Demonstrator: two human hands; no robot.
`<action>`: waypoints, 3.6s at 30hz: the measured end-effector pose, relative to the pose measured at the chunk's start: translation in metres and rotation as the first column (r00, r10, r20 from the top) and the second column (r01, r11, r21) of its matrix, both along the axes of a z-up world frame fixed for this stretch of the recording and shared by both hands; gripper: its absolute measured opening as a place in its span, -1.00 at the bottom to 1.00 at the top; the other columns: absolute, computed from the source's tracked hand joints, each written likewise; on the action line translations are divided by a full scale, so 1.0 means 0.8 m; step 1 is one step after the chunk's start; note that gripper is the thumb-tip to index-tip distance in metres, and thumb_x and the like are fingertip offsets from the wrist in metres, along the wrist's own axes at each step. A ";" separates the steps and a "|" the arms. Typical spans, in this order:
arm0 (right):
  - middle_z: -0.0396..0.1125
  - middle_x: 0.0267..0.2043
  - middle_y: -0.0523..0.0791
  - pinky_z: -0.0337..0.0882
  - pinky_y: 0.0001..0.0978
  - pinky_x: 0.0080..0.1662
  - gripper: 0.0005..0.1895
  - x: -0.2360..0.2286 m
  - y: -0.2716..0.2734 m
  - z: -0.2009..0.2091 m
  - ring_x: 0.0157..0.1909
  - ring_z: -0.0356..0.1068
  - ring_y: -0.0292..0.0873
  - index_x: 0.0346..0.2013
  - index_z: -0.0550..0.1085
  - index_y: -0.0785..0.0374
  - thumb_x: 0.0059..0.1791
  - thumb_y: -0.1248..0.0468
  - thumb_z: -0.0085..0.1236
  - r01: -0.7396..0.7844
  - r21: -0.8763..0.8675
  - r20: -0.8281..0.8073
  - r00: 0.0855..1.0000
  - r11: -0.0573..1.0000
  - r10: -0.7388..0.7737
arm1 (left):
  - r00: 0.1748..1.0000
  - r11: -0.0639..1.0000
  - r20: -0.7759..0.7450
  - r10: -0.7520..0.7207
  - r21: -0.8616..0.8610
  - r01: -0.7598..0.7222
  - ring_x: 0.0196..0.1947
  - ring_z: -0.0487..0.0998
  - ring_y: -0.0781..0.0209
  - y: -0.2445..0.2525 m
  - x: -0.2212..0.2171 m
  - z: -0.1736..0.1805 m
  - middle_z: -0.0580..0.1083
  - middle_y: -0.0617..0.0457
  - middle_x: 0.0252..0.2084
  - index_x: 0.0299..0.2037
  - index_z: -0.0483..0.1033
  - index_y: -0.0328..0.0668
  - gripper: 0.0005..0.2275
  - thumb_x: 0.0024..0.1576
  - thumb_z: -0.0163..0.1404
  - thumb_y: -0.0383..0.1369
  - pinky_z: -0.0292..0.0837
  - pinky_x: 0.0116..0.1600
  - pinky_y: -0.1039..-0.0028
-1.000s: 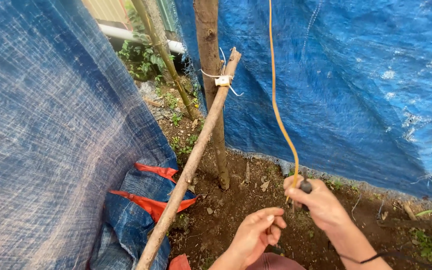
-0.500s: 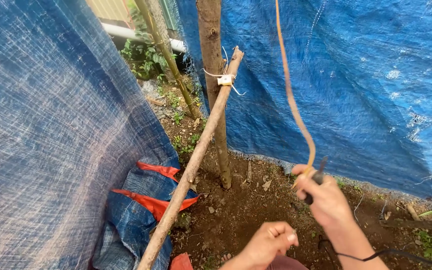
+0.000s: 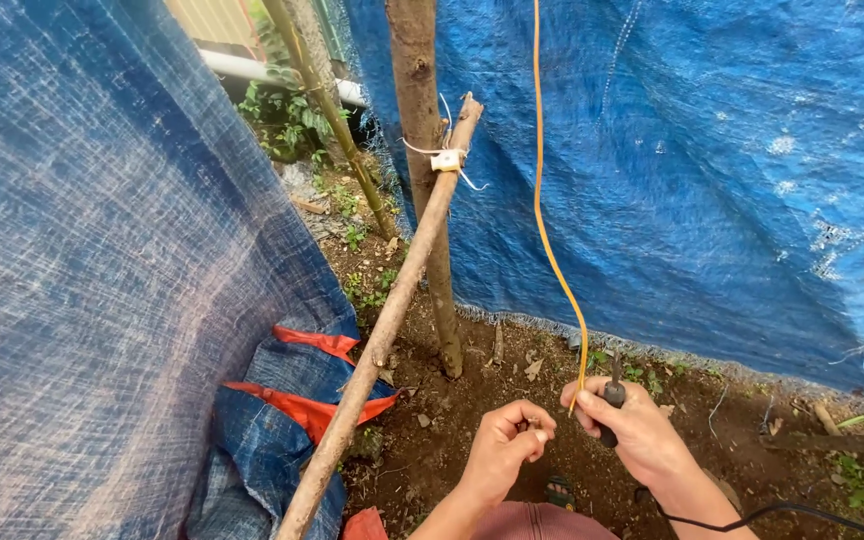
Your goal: Stripping insulation from electrical wires using pliers and twisting the ends together to create a connection.
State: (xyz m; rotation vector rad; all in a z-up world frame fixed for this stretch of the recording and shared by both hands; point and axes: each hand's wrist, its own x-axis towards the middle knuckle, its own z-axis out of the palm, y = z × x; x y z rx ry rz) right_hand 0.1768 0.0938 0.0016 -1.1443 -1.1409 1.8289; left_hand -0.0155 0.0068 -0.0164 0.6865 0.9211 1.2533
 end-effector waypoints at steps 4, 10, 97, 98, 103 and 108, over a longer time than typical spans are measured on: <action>0.34 -0.58 0.04 0.13 -0.31 -0.41 -0.74 0.007 -0.009 -0.007 -0.52 0.23 -0.10 -0.28 0.67 0.59 -0.09 0.35 0.29 0.021 -0.023 0.047 0.999 1.000 -0.020 | 0.986 0.999 0.164 -0.006 -0.051 0.015 -0.48 0.33 0.37 0.015 0.004 0.005 0.46 -0.02 -0.32 -0.16 0.50 -0.38 -0.79 0.02 -0.06 -0.70 0.23 -0.36 0.62; 0.47 -0.52 0.16 0.18 -0.29 -0.40 -0.79 0.013 -0.020 -0.018 -0.50 0.25 -0.07 -0.40 0.67 0.64 -0.13 0.42 0.31 0.027 -0.014 0.104 0.994 1.000 -0.026 | 0.997 0.987 0.045 -0.055 -0.148 0.061 -0.54 0.29 0.46 0.052 0.005 0.033 0.42 0.14 -0.43 0.01 0.61 -0.34 -0.77 0.17 0.09 -0.44 0.19 -0.42 0.68; 0.55 -0.47 -0.15 0.30 -0.47 -0.42 -0.83 0.031 -0.078 0.001 -0.53 0.33 -0.29 -0.27 0.66 0.31 -0.14 0.36 0.28 0.101 0.556 0.409 0.831 0.825 -0.377 | 0.933 0.951 0.356 -0.054 -0.266 0.157 -0.40 0.47 0.37 0.049 0.039 0.059 0.51 0.00 -0.31 0.04 0.53 -0.39 -0.80 0.34 -0.09 -0.44 0.42 -0.28 0.65; 0.56 -0.47 -0.15 0.28 -0.47 -0.43 -0.83 0.032 -0.077 0.000 -0.54 0.32 -0.29 -0.27 0.67 0.30 -0.15 0.35 0.29 0.099 0.547 0.424 0.823 0.831 -0.377 | 0.931 0.949 0.362 -0.042 -0.278 0.151 -0.39 0.48 0.36 0.051 0.038 0.055 0.51 -0.02 -0.29 0.02 0.53 -0.41 -0.80 0.36 -0.13 -0.45 0.44 -0.27 0.64; 0.57 -0.50 -0.14 0.25 -0.46 -0.44 -0.83 0.037 -0.069 -0.004 -0.57 0.30 -0.28 -0.29 0.69 0.28 -0.14 0.32 0.31 0.088 0.515 0.455 0.815 0.853 -0.359 | 0.943 0.941 0.334 0.005 -0.321 0.109 -0.40 0.48 0.36 0.058 0.038 0.045 0.50 -0.01 -0.29 -0.02 0.54 -0.41 -0.80 0.37 -0.15 -0.44 0.44 -0.27 0.64; 0.55 -0.49 -0.14 0.27 -0.43 -0.40 -0.85 0.042 -0.061 -0.004 -0.54 0.31 -0.26 -0.33 0.70 0.29 -0.13 0.30 0.31 0.064 0.483 0.453 0.835 0.874 -0.312 | 0.968 0.945 0.250 -0.026 -0.309 0.106 -0.56 0.33 0.42 0.059 0.040 0.030 0.42 0.11 -0.52 -0.14 0.61 -0.36 -0.87 0.30 -0.02 -0.48 0.24 -0.41 0.68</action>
